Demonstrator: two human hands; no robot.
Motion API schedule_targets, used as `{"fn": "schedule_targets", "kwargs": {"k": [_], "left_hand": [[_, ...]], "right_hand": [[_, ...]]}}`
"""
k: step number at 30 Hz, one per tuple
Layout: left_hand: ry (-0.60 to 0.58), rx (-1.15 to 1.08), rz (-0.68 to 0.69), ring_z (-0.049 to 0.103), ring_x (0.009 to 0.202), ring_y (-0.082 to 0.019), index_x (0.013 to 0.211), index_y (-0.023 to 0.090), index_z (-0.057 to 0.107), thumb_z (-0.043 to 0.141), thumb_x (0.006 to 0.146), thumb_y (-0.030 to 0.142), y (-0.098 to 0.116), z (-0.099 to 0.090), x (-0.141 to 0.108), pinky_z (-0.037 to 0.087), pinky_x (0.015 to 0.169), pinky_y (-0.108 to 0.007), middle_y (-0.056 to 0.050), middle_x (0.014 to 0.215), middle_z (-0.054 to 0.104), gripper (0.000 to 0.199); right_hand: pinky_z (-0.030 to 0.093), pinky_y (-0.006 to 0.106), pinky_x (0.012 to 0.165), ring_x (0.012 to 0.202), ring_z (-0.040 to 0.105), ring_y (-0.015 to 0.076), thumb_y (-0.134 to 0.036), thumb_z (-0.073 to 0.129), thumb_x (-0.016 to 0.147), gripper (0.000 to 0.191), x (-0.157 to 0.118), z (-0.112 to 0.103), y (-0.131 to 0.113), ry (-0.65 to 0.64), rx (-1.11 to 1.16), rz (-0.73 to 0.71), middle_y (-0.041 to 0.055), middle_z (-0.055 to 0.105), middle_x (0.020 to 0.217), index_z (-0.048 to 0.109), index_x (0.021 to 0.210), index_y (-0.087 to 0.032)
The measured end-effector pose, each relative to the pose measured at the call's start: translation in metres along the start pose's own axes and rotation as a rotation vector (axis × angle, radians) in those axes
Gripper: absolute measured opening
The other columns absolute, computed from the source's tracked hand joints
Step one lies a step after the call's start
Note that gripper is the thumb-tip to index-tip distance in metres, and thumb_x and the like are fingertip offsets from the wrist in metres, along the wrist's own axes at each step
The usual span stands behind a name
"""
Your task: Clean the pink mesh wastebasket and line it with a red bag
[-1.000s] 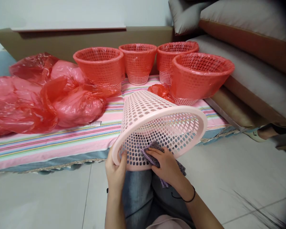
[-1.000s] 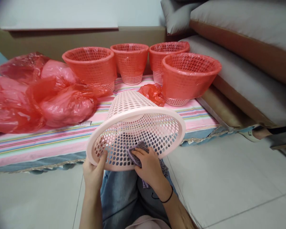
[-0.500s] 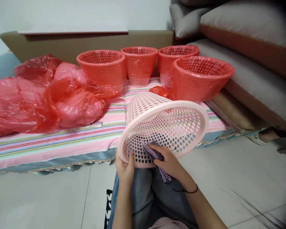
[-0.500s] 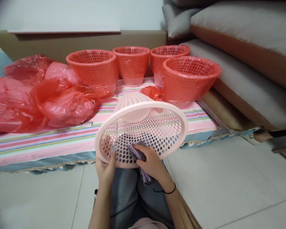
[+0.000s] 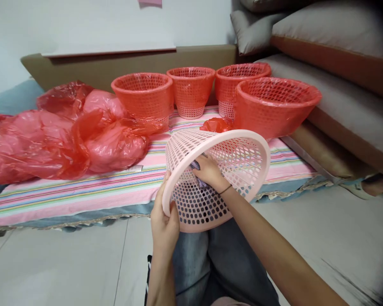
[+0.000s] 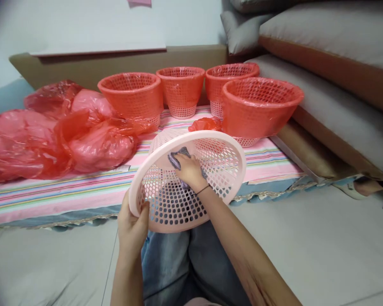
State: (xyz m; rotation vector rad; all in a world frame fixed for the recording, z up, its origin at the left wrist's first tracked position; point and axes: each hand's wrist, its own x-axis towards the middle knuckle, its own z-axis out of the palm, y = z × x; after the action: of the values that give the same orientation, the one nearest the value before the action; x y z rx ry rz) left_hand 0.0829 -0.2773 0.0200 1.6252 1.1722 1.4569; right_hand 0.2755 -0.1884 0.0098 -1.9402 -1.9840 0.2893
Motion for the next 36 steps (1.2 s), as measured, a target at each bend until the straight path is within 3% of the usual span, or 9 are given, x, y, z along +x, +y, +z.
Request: {"fn": "schedule_targets", "kwargs": {"k": [4,8,12,17,23,29,36], "left_hand": [[-0.013,0.032,0.013,0.060,0.122,-0.024,0.135,0.025,0.056,0.055,0.088,0.016,0.001,0.002,0.000,0.040,0.112,-0.041,-0.008,0.127,0.065,0.048],[0.009,0.082,0.047,0.060,0.122,-0.024,0.135,0.027,0.057,0.053,0.086,0.011,0.005,0.005,0.001,0.042,0.111,-0.039,-0.007,0.125,0.066,0.051],[0.026,0.103,0.050,0.058,0.126,-0.024,0.137,0.028,0.055,0.052,0.086,0.010,0.008,0.008,0.003,0.042,0.111,-0.039,-0.006,0.126,0.066,0.054],[0.036,0.112,0.014,0.057,0.126,-0.024,0.137,0.027,0.055,0.053,0.086,0.011,0.009,0.007,0.000,0.042,0.111,-0.038,-0.006,0.124,0.067,0.053],[0.040,0.081,0.001,0.057,0.127,-0.024,0.135,0.028,0.058,0.055,0.086,0.012,0.012,0.007,-0.002,0.041,0.112,-0.039,-0.005,0.123,0.068,0.051],[0.041,0.046,-0.014,0.056,0.127,-0.025,0.134,0.027,0.059,0.057,0.085,0.011,0.016,0.007,-0.004,0.040,0.113,-0.039,-0.005,0.122,0.068,0.052],[0.032,0.022,-0.042,0.061,0.121,-0.025,0.131,0.028,0.061,0.058,0.085,0.014,0.014,0.003,-0.004,0.042,0.111,-0.040,-0.005,0.122,0.069,0.049]], "right_hand": [[0.034,0.052,0.102,0.129,0.042,0.0375,-0.028,0.057,0.082,0.049,0.010,0.039,-0.001,-0.122,-0.063,0.033,0.0080,0.059,0.136,0.058,0.131,-0.024],[0.031,0.052,0.101,0.128,0.040,0.0379,-0.030,0.053,0.085,0.049,0.002,0.052,-0.003,-0.153,-0.113,0.064,0.0090,0.058,0.136,0.056,0.133,-0.023],[0.034,0.048,0.096,0.122,0.043,0.0371,-0.030,0.051,0.086,0.048,-0.022,0.043,-0.010,-0.169,-0.129,0.084,0.0094,0.060,0.133,0.056,0.134,-0.024],[0.037,0.046,0.091,0.111,0.048,0.0333,-0.029,0.050,0.085,0.054,-0.081,0.026,-0.020,-0.189,-0.129,0.088,0.0072,0.059,0.136,0.052,0.139,-0.026],[0.038,0.050,0.097,0.113,0.047,0.0342,-0.022,0.055,0.079,0.061,-0.144,0.013,-0.022,-0.180,-0.009,0.104,0.0017,0.057,0.141,0.053,0.140,-0.027],[0.040,0.053,0.099,0.115,0.048,0.0351,-0.016,0.054,0.076,0.063,-0.168,0.004,-0.021,-0.201,0.083,0.111,-0.0002,0.055,0.143,0.056,0.138,-0.027],[0.039,0.053,0.103,0.116,0.050,0.0326,-0.015,0.054,0.073,0.065,-0.174,-0.001,-0.022,-0.193,0.137,0.111,-0.0001,0.057,0.141,0.056,0.137,-0.028]]}}
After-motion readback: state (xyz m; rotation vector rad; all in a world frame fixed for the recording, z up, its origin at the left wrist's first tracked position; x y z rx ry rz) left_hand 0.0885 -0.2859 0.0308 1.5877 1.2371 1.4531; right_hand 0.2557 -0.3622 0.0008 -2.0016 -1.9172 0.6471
